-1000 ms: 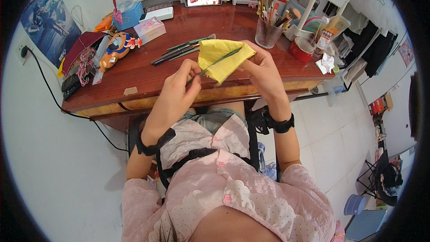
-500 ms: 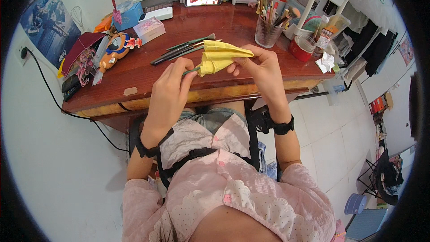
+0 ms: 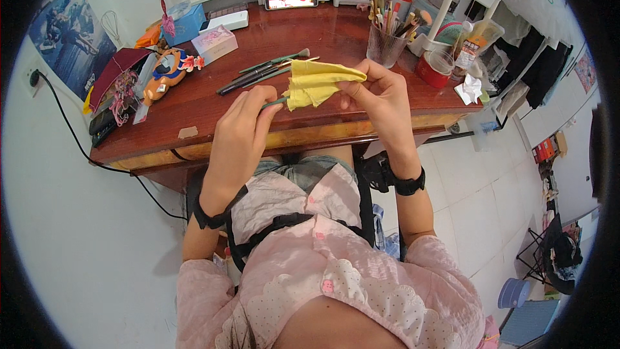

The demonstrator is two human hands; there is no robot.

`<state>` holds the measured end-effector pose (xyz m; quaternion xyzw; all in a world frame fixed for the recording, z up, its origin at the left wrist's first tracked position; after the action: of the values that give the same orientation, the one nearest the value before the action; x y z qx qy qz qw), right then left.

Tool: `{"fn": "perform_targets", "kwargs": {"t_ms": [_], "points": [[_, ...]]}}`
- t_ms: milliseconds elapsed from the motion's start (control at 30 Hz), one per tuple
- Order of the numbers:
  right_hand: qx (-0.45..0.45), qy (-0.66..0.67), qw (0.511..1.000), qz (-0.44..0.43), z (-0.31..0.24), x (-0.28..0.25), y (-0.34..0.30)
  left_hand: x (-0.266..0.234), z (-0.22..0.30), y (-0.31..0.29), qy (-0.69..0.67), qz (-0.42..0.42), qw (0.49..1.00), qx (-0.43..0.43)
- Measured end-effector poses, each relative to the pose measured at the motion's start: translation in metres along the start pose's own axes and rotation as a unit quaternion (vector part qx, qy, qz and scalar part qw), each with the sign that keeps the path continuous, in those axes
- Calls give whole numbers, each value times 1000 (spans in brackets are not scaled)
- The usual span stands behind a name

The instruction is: The person is cleaning makeup or paint brushes using a yellow cloth.

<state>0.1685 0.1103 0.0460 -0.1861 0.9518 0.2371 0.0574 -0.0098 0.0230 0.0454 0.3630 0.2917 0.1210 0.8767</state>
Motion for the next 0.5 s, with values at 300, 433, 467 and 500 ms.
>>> {"fn": "perform_targets", "kwargs": {"t_ms": [300,433,467,500], "points": [[-28,-14,999,19,-1,0,0,-1,3,-1,-21,3,1000,4],[-72,-21,995,61,-2,-4,1,-5,2,-1,5,11,1000,23],[-72,-2,993,89,-1,-9,1,-10,2,-1,11,22,1000,15],[-77,4,992,98,-3,-16,2,-14,2,0,17,33,999,7]]}}
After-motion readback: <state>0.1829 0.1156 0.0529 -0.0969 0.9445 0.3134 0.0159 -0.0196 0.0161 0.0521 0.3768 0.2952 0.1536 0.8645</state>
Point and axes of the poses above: each hand's wrist, its own y-axis towards the middle knuckle, its own x-axis out of the palm, z = x × y, the point moved 5 cm from there along y, towards the middle knuckle, and after that the axes turned 12 degrees about -y, right-handed, at the moved point
